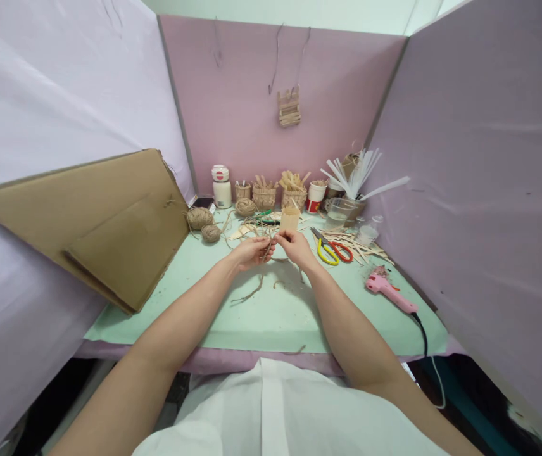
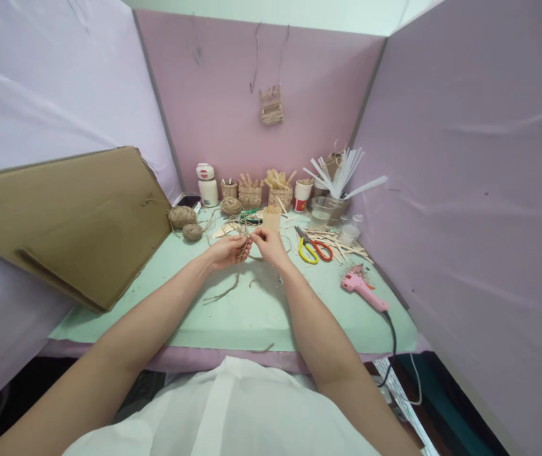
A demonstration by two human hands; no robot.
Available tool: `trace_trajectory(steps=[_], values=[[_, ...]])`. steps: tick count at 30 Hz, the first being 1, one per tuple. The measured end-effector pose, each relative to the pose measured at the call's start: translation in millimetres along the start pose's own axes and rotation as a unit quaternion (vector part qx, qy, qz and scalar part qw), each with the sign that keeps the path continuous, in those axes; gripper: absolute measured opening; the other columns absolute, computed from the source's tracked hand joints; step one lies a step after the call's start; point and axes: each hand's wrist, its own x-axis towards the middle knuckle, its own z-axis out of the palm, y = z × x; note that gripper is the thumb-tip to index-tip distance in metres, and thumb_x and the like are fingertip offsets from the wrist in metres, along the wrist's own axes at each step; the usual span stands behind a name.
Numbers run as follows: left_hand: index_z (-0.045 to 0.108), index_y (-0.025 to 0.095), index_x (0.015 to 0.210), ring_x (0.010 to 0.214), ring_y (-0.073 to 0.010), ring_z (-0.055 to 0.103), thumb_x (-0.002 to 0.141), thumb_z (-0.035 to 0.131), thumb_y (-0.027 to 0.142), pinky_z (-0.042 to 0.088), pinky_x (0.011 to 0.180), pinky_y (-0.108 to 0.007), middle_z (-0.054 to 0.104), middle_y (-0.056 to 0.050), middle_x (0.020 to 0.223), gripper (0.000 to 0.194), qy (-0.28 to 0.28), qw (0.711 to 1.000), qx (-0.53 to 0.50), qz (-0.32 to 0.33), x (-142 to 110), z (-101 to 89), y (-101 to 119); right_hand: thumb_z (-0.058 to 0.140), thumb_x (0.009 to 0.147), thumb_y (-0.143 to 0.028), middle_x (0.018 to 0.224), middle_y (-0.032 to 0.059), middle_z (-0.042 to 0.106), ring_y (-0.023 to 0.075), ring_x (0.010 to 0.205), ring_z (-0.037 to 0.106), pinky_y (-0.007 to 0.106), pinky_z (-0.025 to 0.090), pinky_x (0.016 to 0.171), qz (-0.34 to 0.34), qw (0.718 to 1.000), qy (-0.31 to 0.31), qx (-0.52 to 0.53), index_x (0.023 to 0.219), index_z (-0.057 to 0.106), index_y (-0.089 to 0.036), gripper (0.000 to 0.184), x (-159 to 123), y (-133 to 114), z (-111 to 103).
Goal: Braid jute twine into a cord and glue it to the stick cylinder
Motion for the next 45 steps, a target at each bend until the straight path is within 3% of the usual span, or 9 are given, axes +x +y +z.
trace_trajectory(steps=[5,14,23,27,32,36,39,43,45], values=[[0.064,0.014,0.081,0.06,-0.0067,0.054,0.07,0.074,0.024,0.044,0.055,-0.018,0.059,-0.002,0.071,0.017,-0.001,0.999,0.012,0.031,0.7,-1.3,0.2,0.056,0.072,-0.041,0.072,0.0019,0.063,0.0144,0.069,0.054,0.027,0.042,0.068,-0.007,1.0,0.001,0.014,0.076,0.063,-0.016,0.026,0.2,1.2,0.4],[0.063,0.015,0.077,0.059,-0.0047,0.052,0.067,0.076,0.028,0.042,0.058,-0.018,0.057,0.0,0.07,0.022,0.013,0.997,0.032,0.064,1.0,3.1,-3.2,0.051,0.074,-0.039,0.06,-0.0012,0.054,0.0138,0.061,0.047,0.026,0.035,0.06,0.034,0.995,0.042,-0.083,0.064,0.057,-0.018,0.025,2.0,7.1,-5.2],[0.061,0.013,0.075,0.063,-0.0058,0.053,0.063,0.078,0.03,0.043,0.064,-0.021,0.057,-0.001,0.072,0.027,-0.009,0.996,0.059,0.073,2.3,2.9,-8.1,0.049,0.077,-0.032,0.066,0.0015,0.059,0.0169,0.07,0.053,0.029,0.039,0.069,0.046,0.988,0.038,-0.142,0.065,0.057,-0.019,0.019,-0.3,5.0,-3.7],[0.06,0.013,0.072,0.065,-0.0075,0.052,0.065,0.076,0.032,0.04,0.062,-0.021,0.057,-0.001,0.071,0.027,-0.001,0.989,0.098,0.107,4.2,2.3,-8.1,0.049,0.078,-0.03,0.08,0.0035,0.066,0.0181,0.081,0.057,0.032,0.043,0.078,0.019,0.996,0.004,-0.087,0.078,0.062,-0.019,0.018,0.2,3.0,-3.8],[0.061,0.012,0.07,0.062,-0.0077,0.048,0.064,0.076,0.036,0.036,0.059,-0.022,0.055,-0.001,0.067,0.029,0.024,0.98,0.122,0.157,8.4,1.5,-9.3,0.047,0.081,-0.035,0.108,0.0052,0.066,0.0184,0.102,0.057,0.035,0.04,0.094,-0.038,0.996,-0.07,0.035,0.1,0.065,-0.021,0.029,1.1,1.8,-0.9],[0.064,0.012,0.073,0.06,-0.0079,0.046,0.062,0.075,0.042,0.034,0.058,-0.022,0.054,0.0,0.064,0.033,0.031,0.977,0.127,0.171,10.2,-0.8,-9.2,0.048,0.08,-0.039,0.089,0.0042,0.068,0.0165,0.083,0.06,0.031,0.046,0.077,-0.008,0.993,-0.105,0.062,0.098,0.066,-0.02,0.031,-0.8,1.3,1.4],[0.064,0.013,0.073,0.056,-0.0076,0.042,0.064,0.073,0.043,0.031,0.055,-0.023,0.052,0.001,0.06,0.033,0.05,0.966,0.165,0.193,10.2,-2.6,-7.8,0.052,0.076,-0.038,0.072,0.0018,0.064,0.0141,0.066,0.054,0.027,0.042,0.065,-0.001,0.997,-0.083,0.009,0.086,0.067,-0.018,0.027,-1.9,-0.4,-0.1],[0.062,0.013,0.067,0.055,-0.0083,0.041,0.065,0.071,0.038,0.03,0.054,-0.023,0.051,0.002,0.057,0.027,0.089,0.933,0.26,0.231,9.4,-1.4,-6.9,0.055,0.073,-0.038,0.063,0.0002,0.059,0.0127,0.061,0.047,0.027,0.036,0.061,-0.012,0.999,-0.039,-0.026,0.071,0.065,-0.016,0.025,-1.9,-3.6,-4.0],[0.058,0.013,0.064,0.057,-0.0084,0.043,0.066,0.071,0.035,0.032,0.056,-0.023,0.053,0.002,0.058,0.025,0.08,0.941,0.242,0.223,8.9,0.4,-7.4,0.055,0.073,-0.038,0.063,-0.0003,0.057,0.0124,0.061,0.046,0.026,0.035,0.061,-0.009,0.999,-0.032,-0.023,0.068,0.063,-0.016,0.024,-1.6,-4.3,-5.6]])
